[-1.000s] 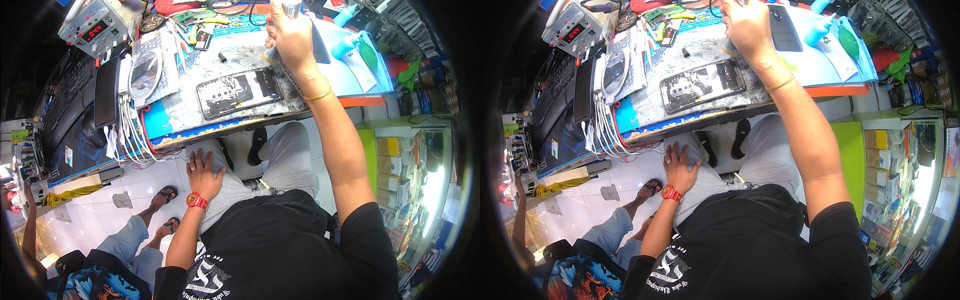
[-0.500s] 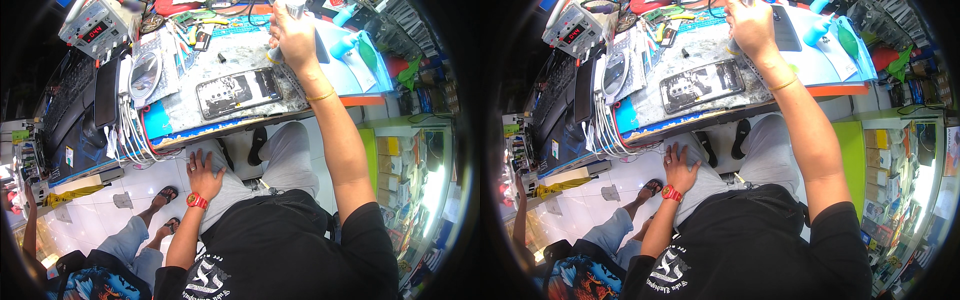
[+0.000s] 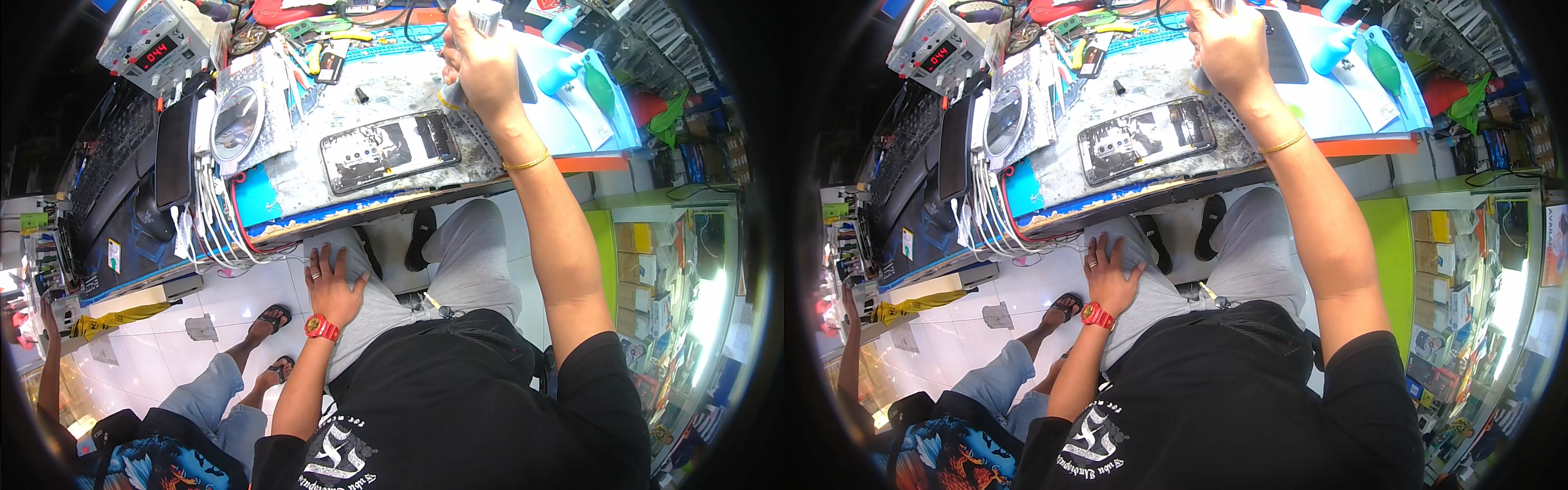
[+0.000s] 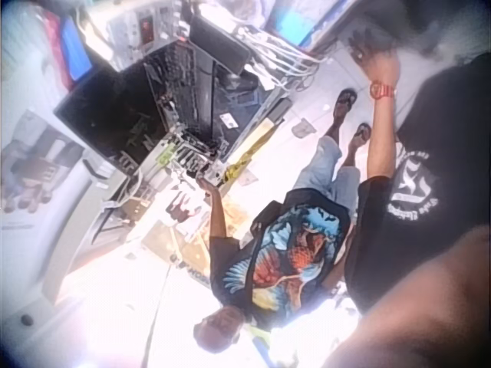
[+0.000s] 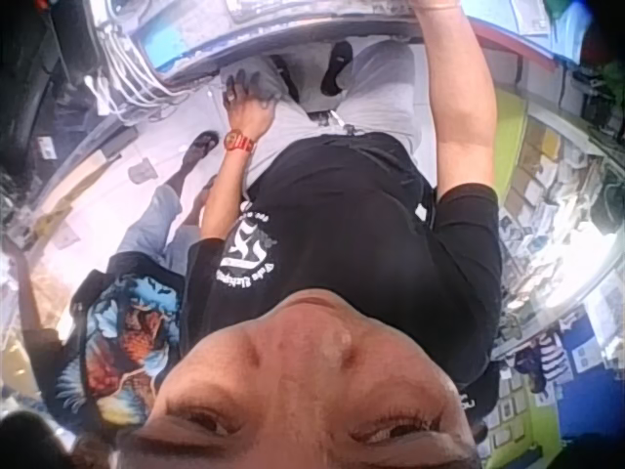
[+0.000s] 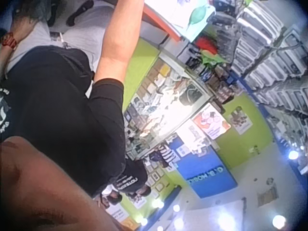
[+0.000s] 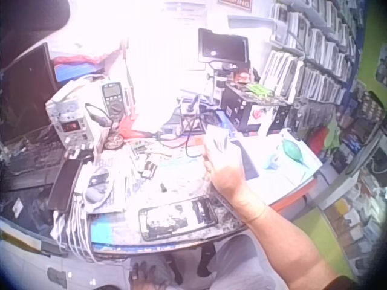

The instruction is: The person unscrews several small components inside an open mobile phone using a precision screwdriver and then applies adhesive from a tube to the phone frame.

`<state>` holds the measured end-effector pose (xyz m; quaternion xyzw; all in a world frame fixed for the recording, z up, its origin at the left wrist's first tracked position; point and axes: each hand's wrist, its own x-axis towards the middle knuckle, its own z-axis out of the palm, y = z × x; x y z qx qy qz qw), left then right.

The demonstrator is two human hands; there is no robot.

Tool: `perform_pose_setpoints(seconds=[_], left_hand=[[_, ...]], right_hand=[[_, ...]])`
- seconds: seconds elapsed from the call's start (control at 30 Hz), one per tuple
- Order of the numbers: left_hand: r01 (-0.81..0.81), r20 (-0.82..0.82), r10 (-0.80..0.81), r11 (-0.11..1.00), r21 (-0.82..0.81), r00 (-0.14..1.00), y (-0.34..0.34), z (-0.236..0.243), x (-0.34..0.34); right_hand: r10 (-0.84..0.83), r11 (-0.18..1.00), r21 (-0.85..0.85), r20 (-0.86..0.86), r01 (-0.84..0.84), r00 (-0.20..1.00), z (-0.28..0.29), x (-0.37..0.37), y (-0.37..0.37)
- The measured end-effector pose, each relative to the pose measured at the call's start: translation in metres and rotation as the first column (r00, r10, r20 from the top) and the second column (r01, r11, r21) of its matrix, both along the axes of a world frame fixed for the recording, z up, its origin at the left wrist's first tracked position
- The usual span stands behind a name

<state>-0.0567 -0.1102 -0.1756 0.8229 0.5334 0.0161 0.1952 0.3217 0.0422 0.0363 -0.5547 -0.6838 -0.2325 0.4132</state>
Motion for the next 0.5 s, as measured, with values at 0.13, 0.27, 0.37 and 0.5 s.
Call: perform_pose_setpoints(seconds=[0.13, 0.27, 0.37, 0.5], left_hand=[[0.001, 0.007, -0.001, 1.0, 0.002, 1.0, 0.0, 0.001, 0.0], [0.006, 0.016, -0.006, 1.0, 0.022, 1.0, -0.001, 0.0, 0.001], [0.009, 0.015, -0.009, 1.0, 0.026, 1.0, -0.001, 0.0, 0.001], [0.006, 0.011, -0.006, 0.999, 0.032, 1.0, -0.001, -0.002, 0.0]], right_hand=[[0.028, 1.0, -0.009, -0.009, -0.028, 1.0, 0.0, 0.0, -0.004], [0.167, 0.958, -0.045, -0.712, -0.282, 0.682, -0.002, -0.008, -0.004], [0.178, 0.908, 0.039, -0.937, -0.417, 0.301, -0.005, -0.009, -0.006], [0.194, 0.911, 0.034, -0.914, -0.411, 0.355, -0.006, -0.011, -0.009]])
